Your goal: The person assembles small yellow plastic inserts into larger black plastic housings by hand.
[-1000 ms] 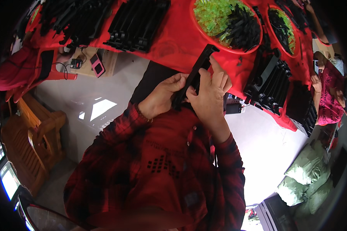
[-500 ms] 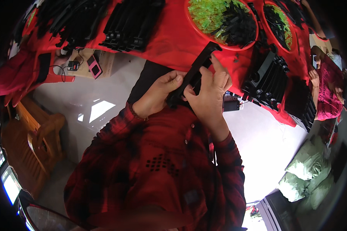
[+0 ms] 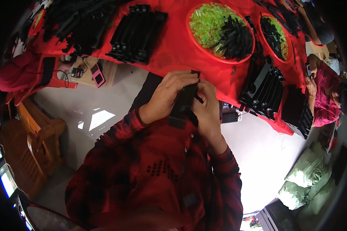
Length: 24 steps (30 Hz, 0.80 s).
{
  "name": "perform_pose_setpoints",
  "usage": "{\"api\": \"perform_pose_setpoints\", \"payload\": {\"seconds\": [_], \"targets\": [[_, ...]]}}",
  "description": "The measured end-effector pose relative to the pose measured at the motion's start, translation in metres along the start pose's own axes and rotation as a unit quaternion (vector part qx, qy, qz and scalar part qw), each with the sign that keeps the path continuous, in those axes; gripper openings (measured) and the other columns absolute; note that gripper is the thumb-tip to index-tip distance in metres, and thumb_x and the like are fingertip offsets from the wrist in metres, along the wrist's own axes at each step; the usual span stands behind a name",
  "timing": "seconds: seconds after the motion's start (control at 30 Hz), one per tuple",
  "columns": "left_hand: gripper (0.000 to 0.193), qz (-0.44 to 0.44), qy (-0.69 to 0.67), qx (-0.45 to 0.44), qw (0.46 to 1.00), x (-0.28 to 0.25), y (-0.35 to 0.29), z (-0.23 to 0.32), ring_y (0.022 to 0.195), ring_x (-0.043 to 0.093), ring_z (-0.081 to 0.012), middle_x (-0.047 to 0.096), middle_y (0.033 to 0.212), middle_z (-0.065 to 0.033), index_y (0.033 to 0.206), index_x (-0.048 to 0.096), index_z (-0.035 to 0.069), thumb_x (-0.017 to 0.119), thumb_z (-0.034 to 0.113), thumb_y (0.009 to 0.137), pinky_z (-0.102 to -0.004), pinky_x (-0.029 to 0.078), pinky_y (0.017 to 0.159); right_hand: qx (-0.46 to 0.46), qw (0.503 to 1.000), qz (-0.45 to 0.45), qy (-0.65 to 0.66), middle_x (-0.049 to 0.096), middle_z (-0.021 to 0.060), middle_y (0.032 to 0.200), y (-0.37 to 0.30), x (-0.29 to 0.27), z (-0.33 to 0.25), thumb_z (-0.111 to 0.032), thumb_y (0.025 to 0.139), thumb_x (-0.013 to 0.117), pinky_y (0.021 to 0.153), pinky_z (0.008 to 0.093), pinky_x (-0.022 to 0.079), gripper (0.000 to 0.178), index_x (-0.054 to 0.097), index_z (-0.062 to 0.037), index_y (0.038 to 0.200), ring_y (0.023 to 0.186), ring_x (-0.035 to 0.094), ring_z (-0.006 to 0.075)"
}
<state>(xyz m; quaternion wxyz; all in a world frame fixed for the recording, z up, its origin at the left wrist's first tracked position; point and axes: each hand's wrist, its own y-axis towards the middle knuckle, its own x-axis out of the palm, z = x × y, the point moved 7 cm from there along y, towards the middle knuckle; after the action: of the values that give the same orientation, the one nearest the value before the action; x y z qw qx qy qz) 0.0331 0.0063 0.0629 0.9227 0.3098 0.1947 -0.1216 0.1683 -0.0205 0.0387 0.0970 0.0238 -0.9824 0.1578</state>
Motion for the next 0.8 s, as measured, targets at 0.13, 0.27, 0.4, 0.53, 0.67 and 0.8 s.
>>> {"api": "perform_pose_setpoints", "payload": {"seconds": [0.13,0.27,0.4,0.53,0.67,0.8], "targets": [[0.042,0.001,-0.013,0.011,1.000,-0.008,0.000,0.001,0.116,0.058,-0.0341,0.063,0.121,-0.0110,0.130,0.059,0.007,0.066,0.009,0.089,-0.0416,0.045,0.099,-0.035,0.993,-0.100,-0.050,0.054,0.0078,0.125,-0.009,0.014,-0.029,-0.014,0.093,0.058,0.100,0.0298,0.043,0.042,0.051,0.0046,0.130,0.114,0.054,0.0155],[0.038,-0.001,-0.019,0.013,1.000,-0.016,0.005,0.011,0.107,0.059,-0.0336,0.063,0.118,-0.0110,0.127,0.060,0.006,0.067,0.018,0.092,-0.0399,0.044,0.097,-0.024,0.989,-0.099,-0.110,0.061,0.0099,0.119,-0.011,0.006,-0.027,-0.018,0.094,0.056,0.098,0.0297,0.046,0.045,0.051,0.0045,0.133,0.111,0.059,0.0178],[0.042,-0.040,-0.006,-0.047,0.998,-0.012,0.002,0.002,0.111,0.059,-0.0300,0.063,0.117,-0.0142,0.131,0.055,0.004,0.066,0.021,0.095,-0.0370,0.044,0.099,-0.144,0.905,-0.184,-0.355,0.063,0.0163,0.128,-0.009,0.007,-0.025,-0.020,0.100,0.055,0.101,0.0367,0.048,0.039,0.055,-0.0014,0.135,0.114,0.064,0.0275],[0.044,0.094,-0.305,-0.209,0.924,-0.017,-0.009,-0.028,0.103,0.058,-0.0148,0.059,0.114,-0.0065,0.136,0.040,0.000,0.060,0.020,0.102,-0.0285,0.047,0.093,0.054,0.996,-0.072,-0.006,0.069,0.0156,0.113,-0.006,0.002,-0.018,-0.012,0.105,0.048,0.086,0.0317,0.054,0.026,0.062,0.0041,0.121,0.103,0.069,0.0241],[0.051,0.059,-0.455,-0.279,0.844,-0.006,-0.017,-0.039,0.103,0.058,-0.0136,0.057,0.119,-0.0100,0.135,0.041,0.004,0.057,0.039,0.102,-0.0288,0.049,0.090,-0.160,0.961,0.046,-0.220,0.071,0.0120,0.099,-0.013,-0.008,-0.035,-0.009,0.102,0.056,0.077,0.0253,0.054,0.016,0.065,0.0040,0.103,0.082,0.070,0.0166],[0.052,0.028,-0.601,-0.304,0.739,0.007,-0.017,-0.028,0.082,0.064,-0.0179,0.066,0.102,-0.0133,0.131,0.044,0.007,0.054,0.048,0.100,-0.0303,0.054,0.076,-0.236,0.943,0.081,-0.221,0.071,0.0115,0.098,-0.018,-0.006,-0.042,-0.004,0.101,0.057,0.077,0.0263,0.055,0.011,0.065,0.0036,0.103,0.080,0.069,0.0158]]}}
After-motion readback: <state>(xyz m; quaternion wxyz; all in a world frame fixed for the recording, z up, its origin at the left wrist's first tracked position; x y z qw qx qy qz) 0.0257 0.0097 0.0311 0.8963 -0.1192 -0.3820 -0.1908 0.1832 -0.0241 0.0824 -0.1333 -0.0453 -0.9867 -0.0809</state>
